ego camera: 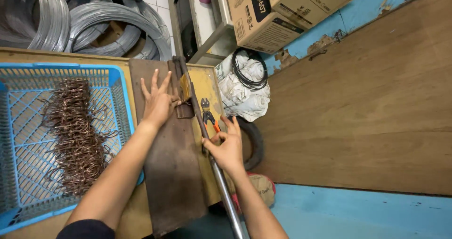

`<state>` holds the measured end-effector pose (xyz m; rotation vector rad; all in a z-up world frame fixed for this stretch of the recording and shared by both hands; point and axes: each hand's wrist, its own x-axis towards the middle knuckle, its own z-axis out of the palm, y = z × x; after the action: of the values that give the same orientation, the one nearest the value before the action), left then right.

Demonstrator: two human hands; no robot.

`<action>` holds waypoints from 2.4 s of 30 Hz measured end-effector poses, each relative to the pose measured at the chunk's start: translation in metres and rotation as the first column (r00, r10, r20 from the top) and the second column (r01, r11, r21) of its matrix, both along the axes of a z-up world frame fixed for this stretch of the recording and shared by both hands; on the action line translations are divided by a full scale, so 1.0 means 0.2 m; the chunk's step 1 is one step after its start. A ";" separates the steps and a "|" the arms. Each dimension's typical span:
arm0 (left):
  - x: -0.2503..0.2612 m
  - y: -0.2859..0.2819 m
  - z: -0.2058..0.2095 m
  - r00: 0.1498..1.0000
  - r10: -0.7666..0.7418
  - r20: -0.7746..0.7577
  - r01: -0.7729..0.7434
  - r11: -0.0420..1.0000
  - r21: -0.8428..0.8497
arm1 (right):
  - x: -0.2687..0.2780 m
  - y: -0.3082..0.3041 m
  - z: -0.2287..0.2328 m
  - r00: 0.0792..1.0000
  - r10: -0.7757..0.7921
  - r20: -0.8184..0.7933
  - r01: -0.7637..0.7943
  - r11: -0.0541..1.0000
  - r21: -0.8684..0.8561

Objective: Cutting wire into smaller segments using a bolt cutter and sorting the pieces into baskets.

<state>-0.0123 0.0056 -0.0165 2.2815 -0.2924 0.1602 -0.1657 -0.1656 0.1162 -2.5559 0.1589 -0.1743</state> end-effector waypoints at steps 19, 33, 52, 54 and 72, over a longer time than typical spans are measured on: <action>-0.18 0.07 -0.06 0.987 -0.029 0.156 -0.005 0.978 0.210 | 0.04 -0.14 -0.09 0.993 -0.072 -0.092 0.070 0.997 -0.019; -0.56 0.46 0.21 0.960 0.009 0.280 -0.011 1.000 0.002 | -0.02 -0.27 -0.84 0.998 -0.002 0.062 0.010 0.990 -0.139; -0.89 1.32 0.01 0.992 0.116 0.049 -0.120 0.988 0.099 | 0.06 1.08 -0.53 0.761 0.553 0.340 -0.636 0.739 0.220; -0.77 1.38 0.00 0.991 0.099 0.094 -0.105 0.992 0.067 | 0.17 1.15 -0.55 0.750 0.529 0.398 -0.628 0.758 0.178; 0.02 1.34 -0.22 0.930 0.277 0.242 -0.310 0.944 0.113 | 1.03 1.17 -0.77 0.762 0.607 0.226 -0.541 0.788 -0.293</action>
<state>-0.0079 0.2727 -0.0601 2.4499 -0.0749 0.5702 0.0397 0.0681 -0.0381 -2.6058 -0.8128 -0.3611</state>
